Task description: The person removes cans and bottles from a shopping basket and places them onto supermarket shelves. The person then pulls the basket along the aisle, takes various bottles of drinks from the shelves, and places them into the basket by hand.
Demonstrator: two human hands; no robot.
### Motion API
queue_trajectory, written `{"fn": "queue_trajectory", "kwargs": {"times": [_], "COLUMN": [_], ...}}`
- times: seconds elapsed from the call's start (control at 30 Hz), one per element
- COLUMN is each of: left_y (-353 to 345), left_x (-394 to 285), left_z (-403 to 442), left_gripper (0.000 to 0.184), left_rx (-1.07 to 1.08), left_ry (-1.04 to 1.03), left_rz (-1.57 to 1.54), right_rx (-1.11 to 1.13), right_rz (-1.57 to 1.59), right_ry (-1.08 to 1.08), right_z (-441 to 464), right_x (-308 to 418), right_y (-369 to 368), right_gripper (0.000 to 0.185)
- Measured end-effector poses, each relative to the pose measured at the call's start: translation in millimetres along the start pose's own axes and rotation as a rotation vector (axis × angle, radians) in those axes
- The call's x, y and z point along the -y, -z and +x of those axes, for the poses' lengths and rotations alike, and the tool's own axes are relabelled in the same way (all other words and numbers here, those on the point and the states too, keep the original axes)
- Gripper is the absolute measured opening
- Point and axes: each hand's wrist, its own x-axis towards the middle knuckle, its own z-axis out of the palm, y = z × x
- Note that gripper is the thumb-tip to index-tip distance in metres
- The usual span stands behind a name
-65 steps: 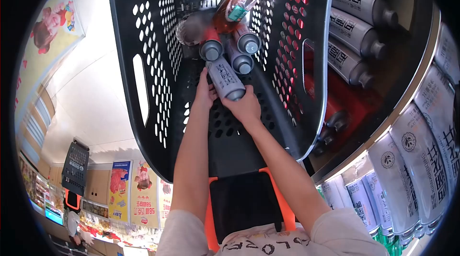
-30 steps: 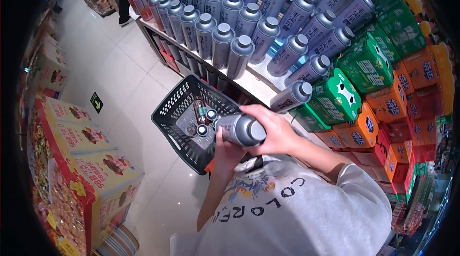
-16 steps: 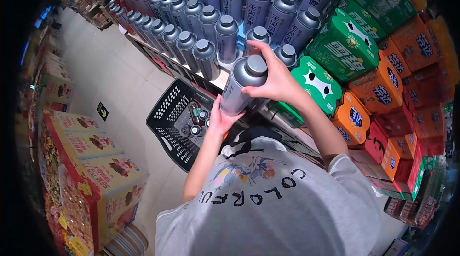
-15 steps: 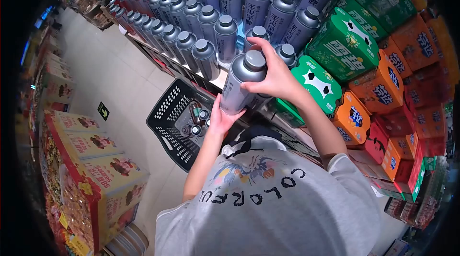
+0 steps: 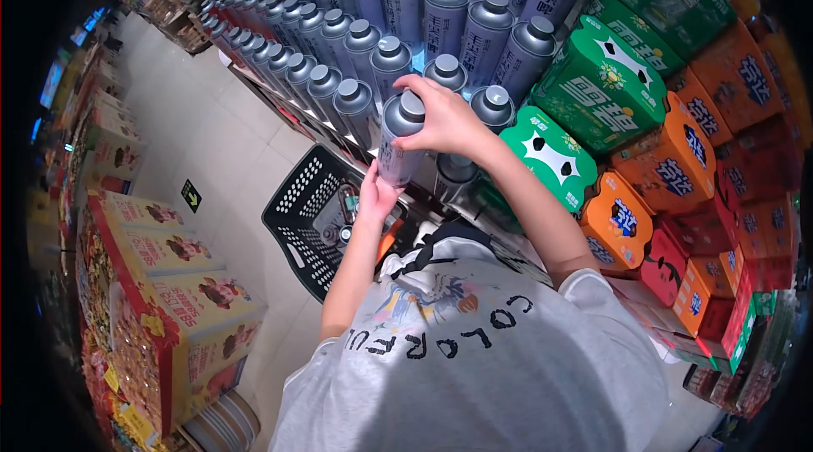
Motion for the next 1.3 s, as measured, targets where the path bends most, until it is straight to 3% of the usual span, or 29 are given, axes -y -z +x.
{"fn": "queue_trajectory", "kwargs": {"times": [0.1,0.23,0.37,0.5,0.6,0.63,0.73,0.77,0.9,1.03,1.3], "left_y": [3,-3,-36,-48,-42,-44,-31,-31,-55,-51,-52], "left_x": [-5,-4,-2,0,3,3,-2,-2,-13,-12,-12], "left_z": [18,34,21,3,7,6,28,34,17,16,6], "left_gripper": [0.046,0.056,0.052,0.059,0.075,0.088,0.092,0.089,0.079,0.074,0.082], "left_rx": [-0.168,-0.255,-0.263,-0.181,-0.069,-0.128,-0.076,-0.140,-0.280,-0.240,-0.316], "left_ry": [0.058,0.069,-0.014,-0.250,-0.386,-0.437,-0.740,-0.795,-0.809,-0.860,-0.803], "left_rz": [0.217,0.292,0.293,0.390,0.750,0.960,1.321,1.292,1.496,1.466,1.571], "right_rx": [0.099,0.141,0.182,0.280,0.285,0.288,0.334,0.358,0.378,0.380,0.407], "right_rz": [-0.024,-0.051,-0.084,-0.042,0.013,0.011,0.014,0.017,0.067,0.088,0.094], "right_ry": [0.055,0.068,0.074,0.107,0.152,0.169,0.191,0.191,0.127,0.132,0.120], "right_z": [8,14,22,30,37,38,40,40,38,38,35], "right_x": [-13,-28,-38,-47,-56,-56,-52,-51,-47,-46,-54], "right_y": [-22,-39,-45,-45,-48,-48,-48,-48,-41,-44,-53], "right_gripper": [0.075,0.077,0.081,0.085,0.085,0.085,0.086,0.087,0.092,0.099,0.102]}}
